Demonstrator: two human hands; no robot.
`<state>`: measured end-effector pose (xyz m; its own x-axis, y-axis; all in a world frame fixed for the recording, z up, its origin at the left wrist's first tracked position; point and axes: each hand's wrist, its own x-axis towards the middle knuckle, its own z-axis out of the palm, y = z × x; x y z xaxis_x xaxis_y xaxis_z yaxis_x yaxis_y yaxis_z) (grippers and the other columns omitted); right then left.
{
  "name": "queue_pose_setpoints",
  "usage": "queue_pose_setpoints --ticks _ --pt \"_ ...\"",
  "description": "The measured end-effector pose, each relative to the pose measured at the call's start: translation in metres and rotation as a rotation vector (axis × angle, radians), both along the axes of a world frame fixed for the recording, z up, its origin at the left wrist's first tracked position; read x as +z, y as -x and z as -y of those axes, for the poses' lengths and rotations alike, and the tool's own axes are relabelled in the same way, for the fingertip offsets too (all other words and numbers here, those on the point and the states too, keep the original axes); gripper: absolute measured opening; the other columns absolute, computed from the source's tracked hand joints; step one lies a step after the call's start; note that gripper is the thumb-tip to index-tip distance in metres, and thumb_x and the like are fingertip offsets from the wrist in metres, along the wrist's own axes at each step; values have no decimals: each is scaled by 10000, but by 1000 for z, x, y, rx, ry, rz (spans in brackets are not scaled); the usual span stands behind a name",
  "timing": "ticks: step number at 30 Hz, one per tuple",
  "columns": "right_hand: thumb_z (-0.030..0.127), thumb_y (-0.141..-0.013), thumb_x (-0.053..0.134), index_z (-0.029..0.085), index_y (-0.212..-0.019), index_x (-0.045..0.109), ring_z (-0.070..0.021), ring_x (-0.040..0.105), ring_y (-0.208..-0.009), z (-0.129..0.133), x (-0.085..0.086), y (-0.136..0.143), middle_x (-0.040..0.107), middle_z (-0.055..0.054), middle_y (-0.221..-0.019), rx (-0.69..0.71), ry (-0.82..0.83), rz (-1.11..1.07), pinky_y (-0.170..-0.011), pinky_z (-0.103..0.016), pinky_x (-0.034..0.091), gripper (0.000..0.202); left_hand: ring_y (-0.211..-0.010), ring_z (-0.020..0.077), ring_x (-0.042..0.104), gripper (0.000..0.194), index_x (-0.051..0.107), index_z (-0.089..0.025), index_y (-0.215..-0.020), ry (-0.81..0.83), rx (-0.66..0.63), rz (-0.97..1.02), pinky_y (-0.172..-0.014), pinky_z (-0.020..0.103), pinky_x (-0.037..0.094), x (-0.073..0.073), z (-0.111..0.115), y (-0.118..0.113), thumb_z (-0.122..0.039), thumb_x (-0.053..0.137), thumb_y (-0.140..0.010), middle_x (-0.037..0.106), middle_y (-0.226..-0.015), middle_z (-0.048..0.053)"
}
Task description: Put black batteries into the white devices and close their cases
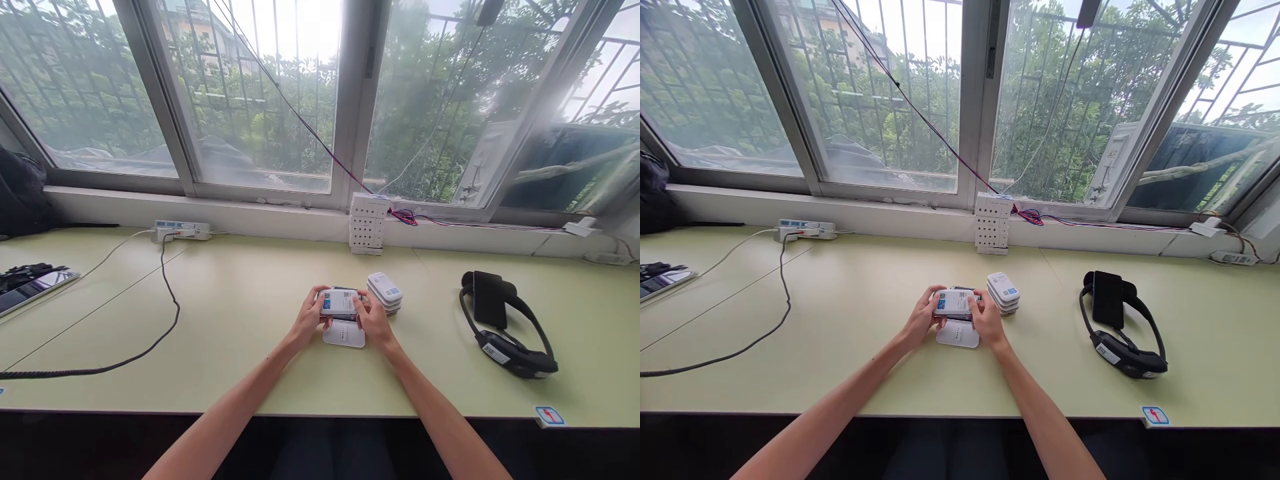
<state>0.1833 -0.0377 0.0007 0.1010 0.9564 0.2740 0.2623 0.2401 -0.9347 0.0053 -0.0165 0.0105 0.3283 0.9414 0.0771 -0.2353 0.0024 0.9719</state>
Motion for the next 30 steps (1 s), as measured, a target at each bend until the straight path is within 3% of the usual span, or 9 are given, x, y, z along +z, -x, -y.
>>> queue_pose_setpoints --ticks 5,12,20,30 --pt "587 -847 522 169 -1087 572 -160 481 -382 2 1 2 527 35 -484 73 32 -90 -379 -267 381 484 -408 74 505 340 449 -234 -1114 6 -7 -10 -404 210 408 2 2 0 -472 512 -878 543 -727 -40" --pt "583 -846 532 173 -1135 583 -160 506 -396 1 -2 2 548 34 -515 66 12 -90 -446 -297 465 504 -411 78 512 350 442 -231 -1114 19 -6 -11 -405 214 420 2 2 -1 -477 509 -875 547 -726 -38" --pt "547 -828 572 182 -1144 562 -169 527 -419 1 -1 2 551 33 -523 73 48 -121 -394 -270 415 483 -418 82 516 372 432 -234 -1117 41 -24 12 -405 214 408 2 2 -1 -497 514 -866 577 -742 -28" --pt "506 -837 579 178 -1136 561 -143 483 -385 0 -5 2 524 56 -500 90 8 -110 -482 -299 489 444 -413 84 517 389 425 -230 -1133 26 -16 -7 -409 213 411 2 2 -1 -496 517 -865 532 -696 -51"
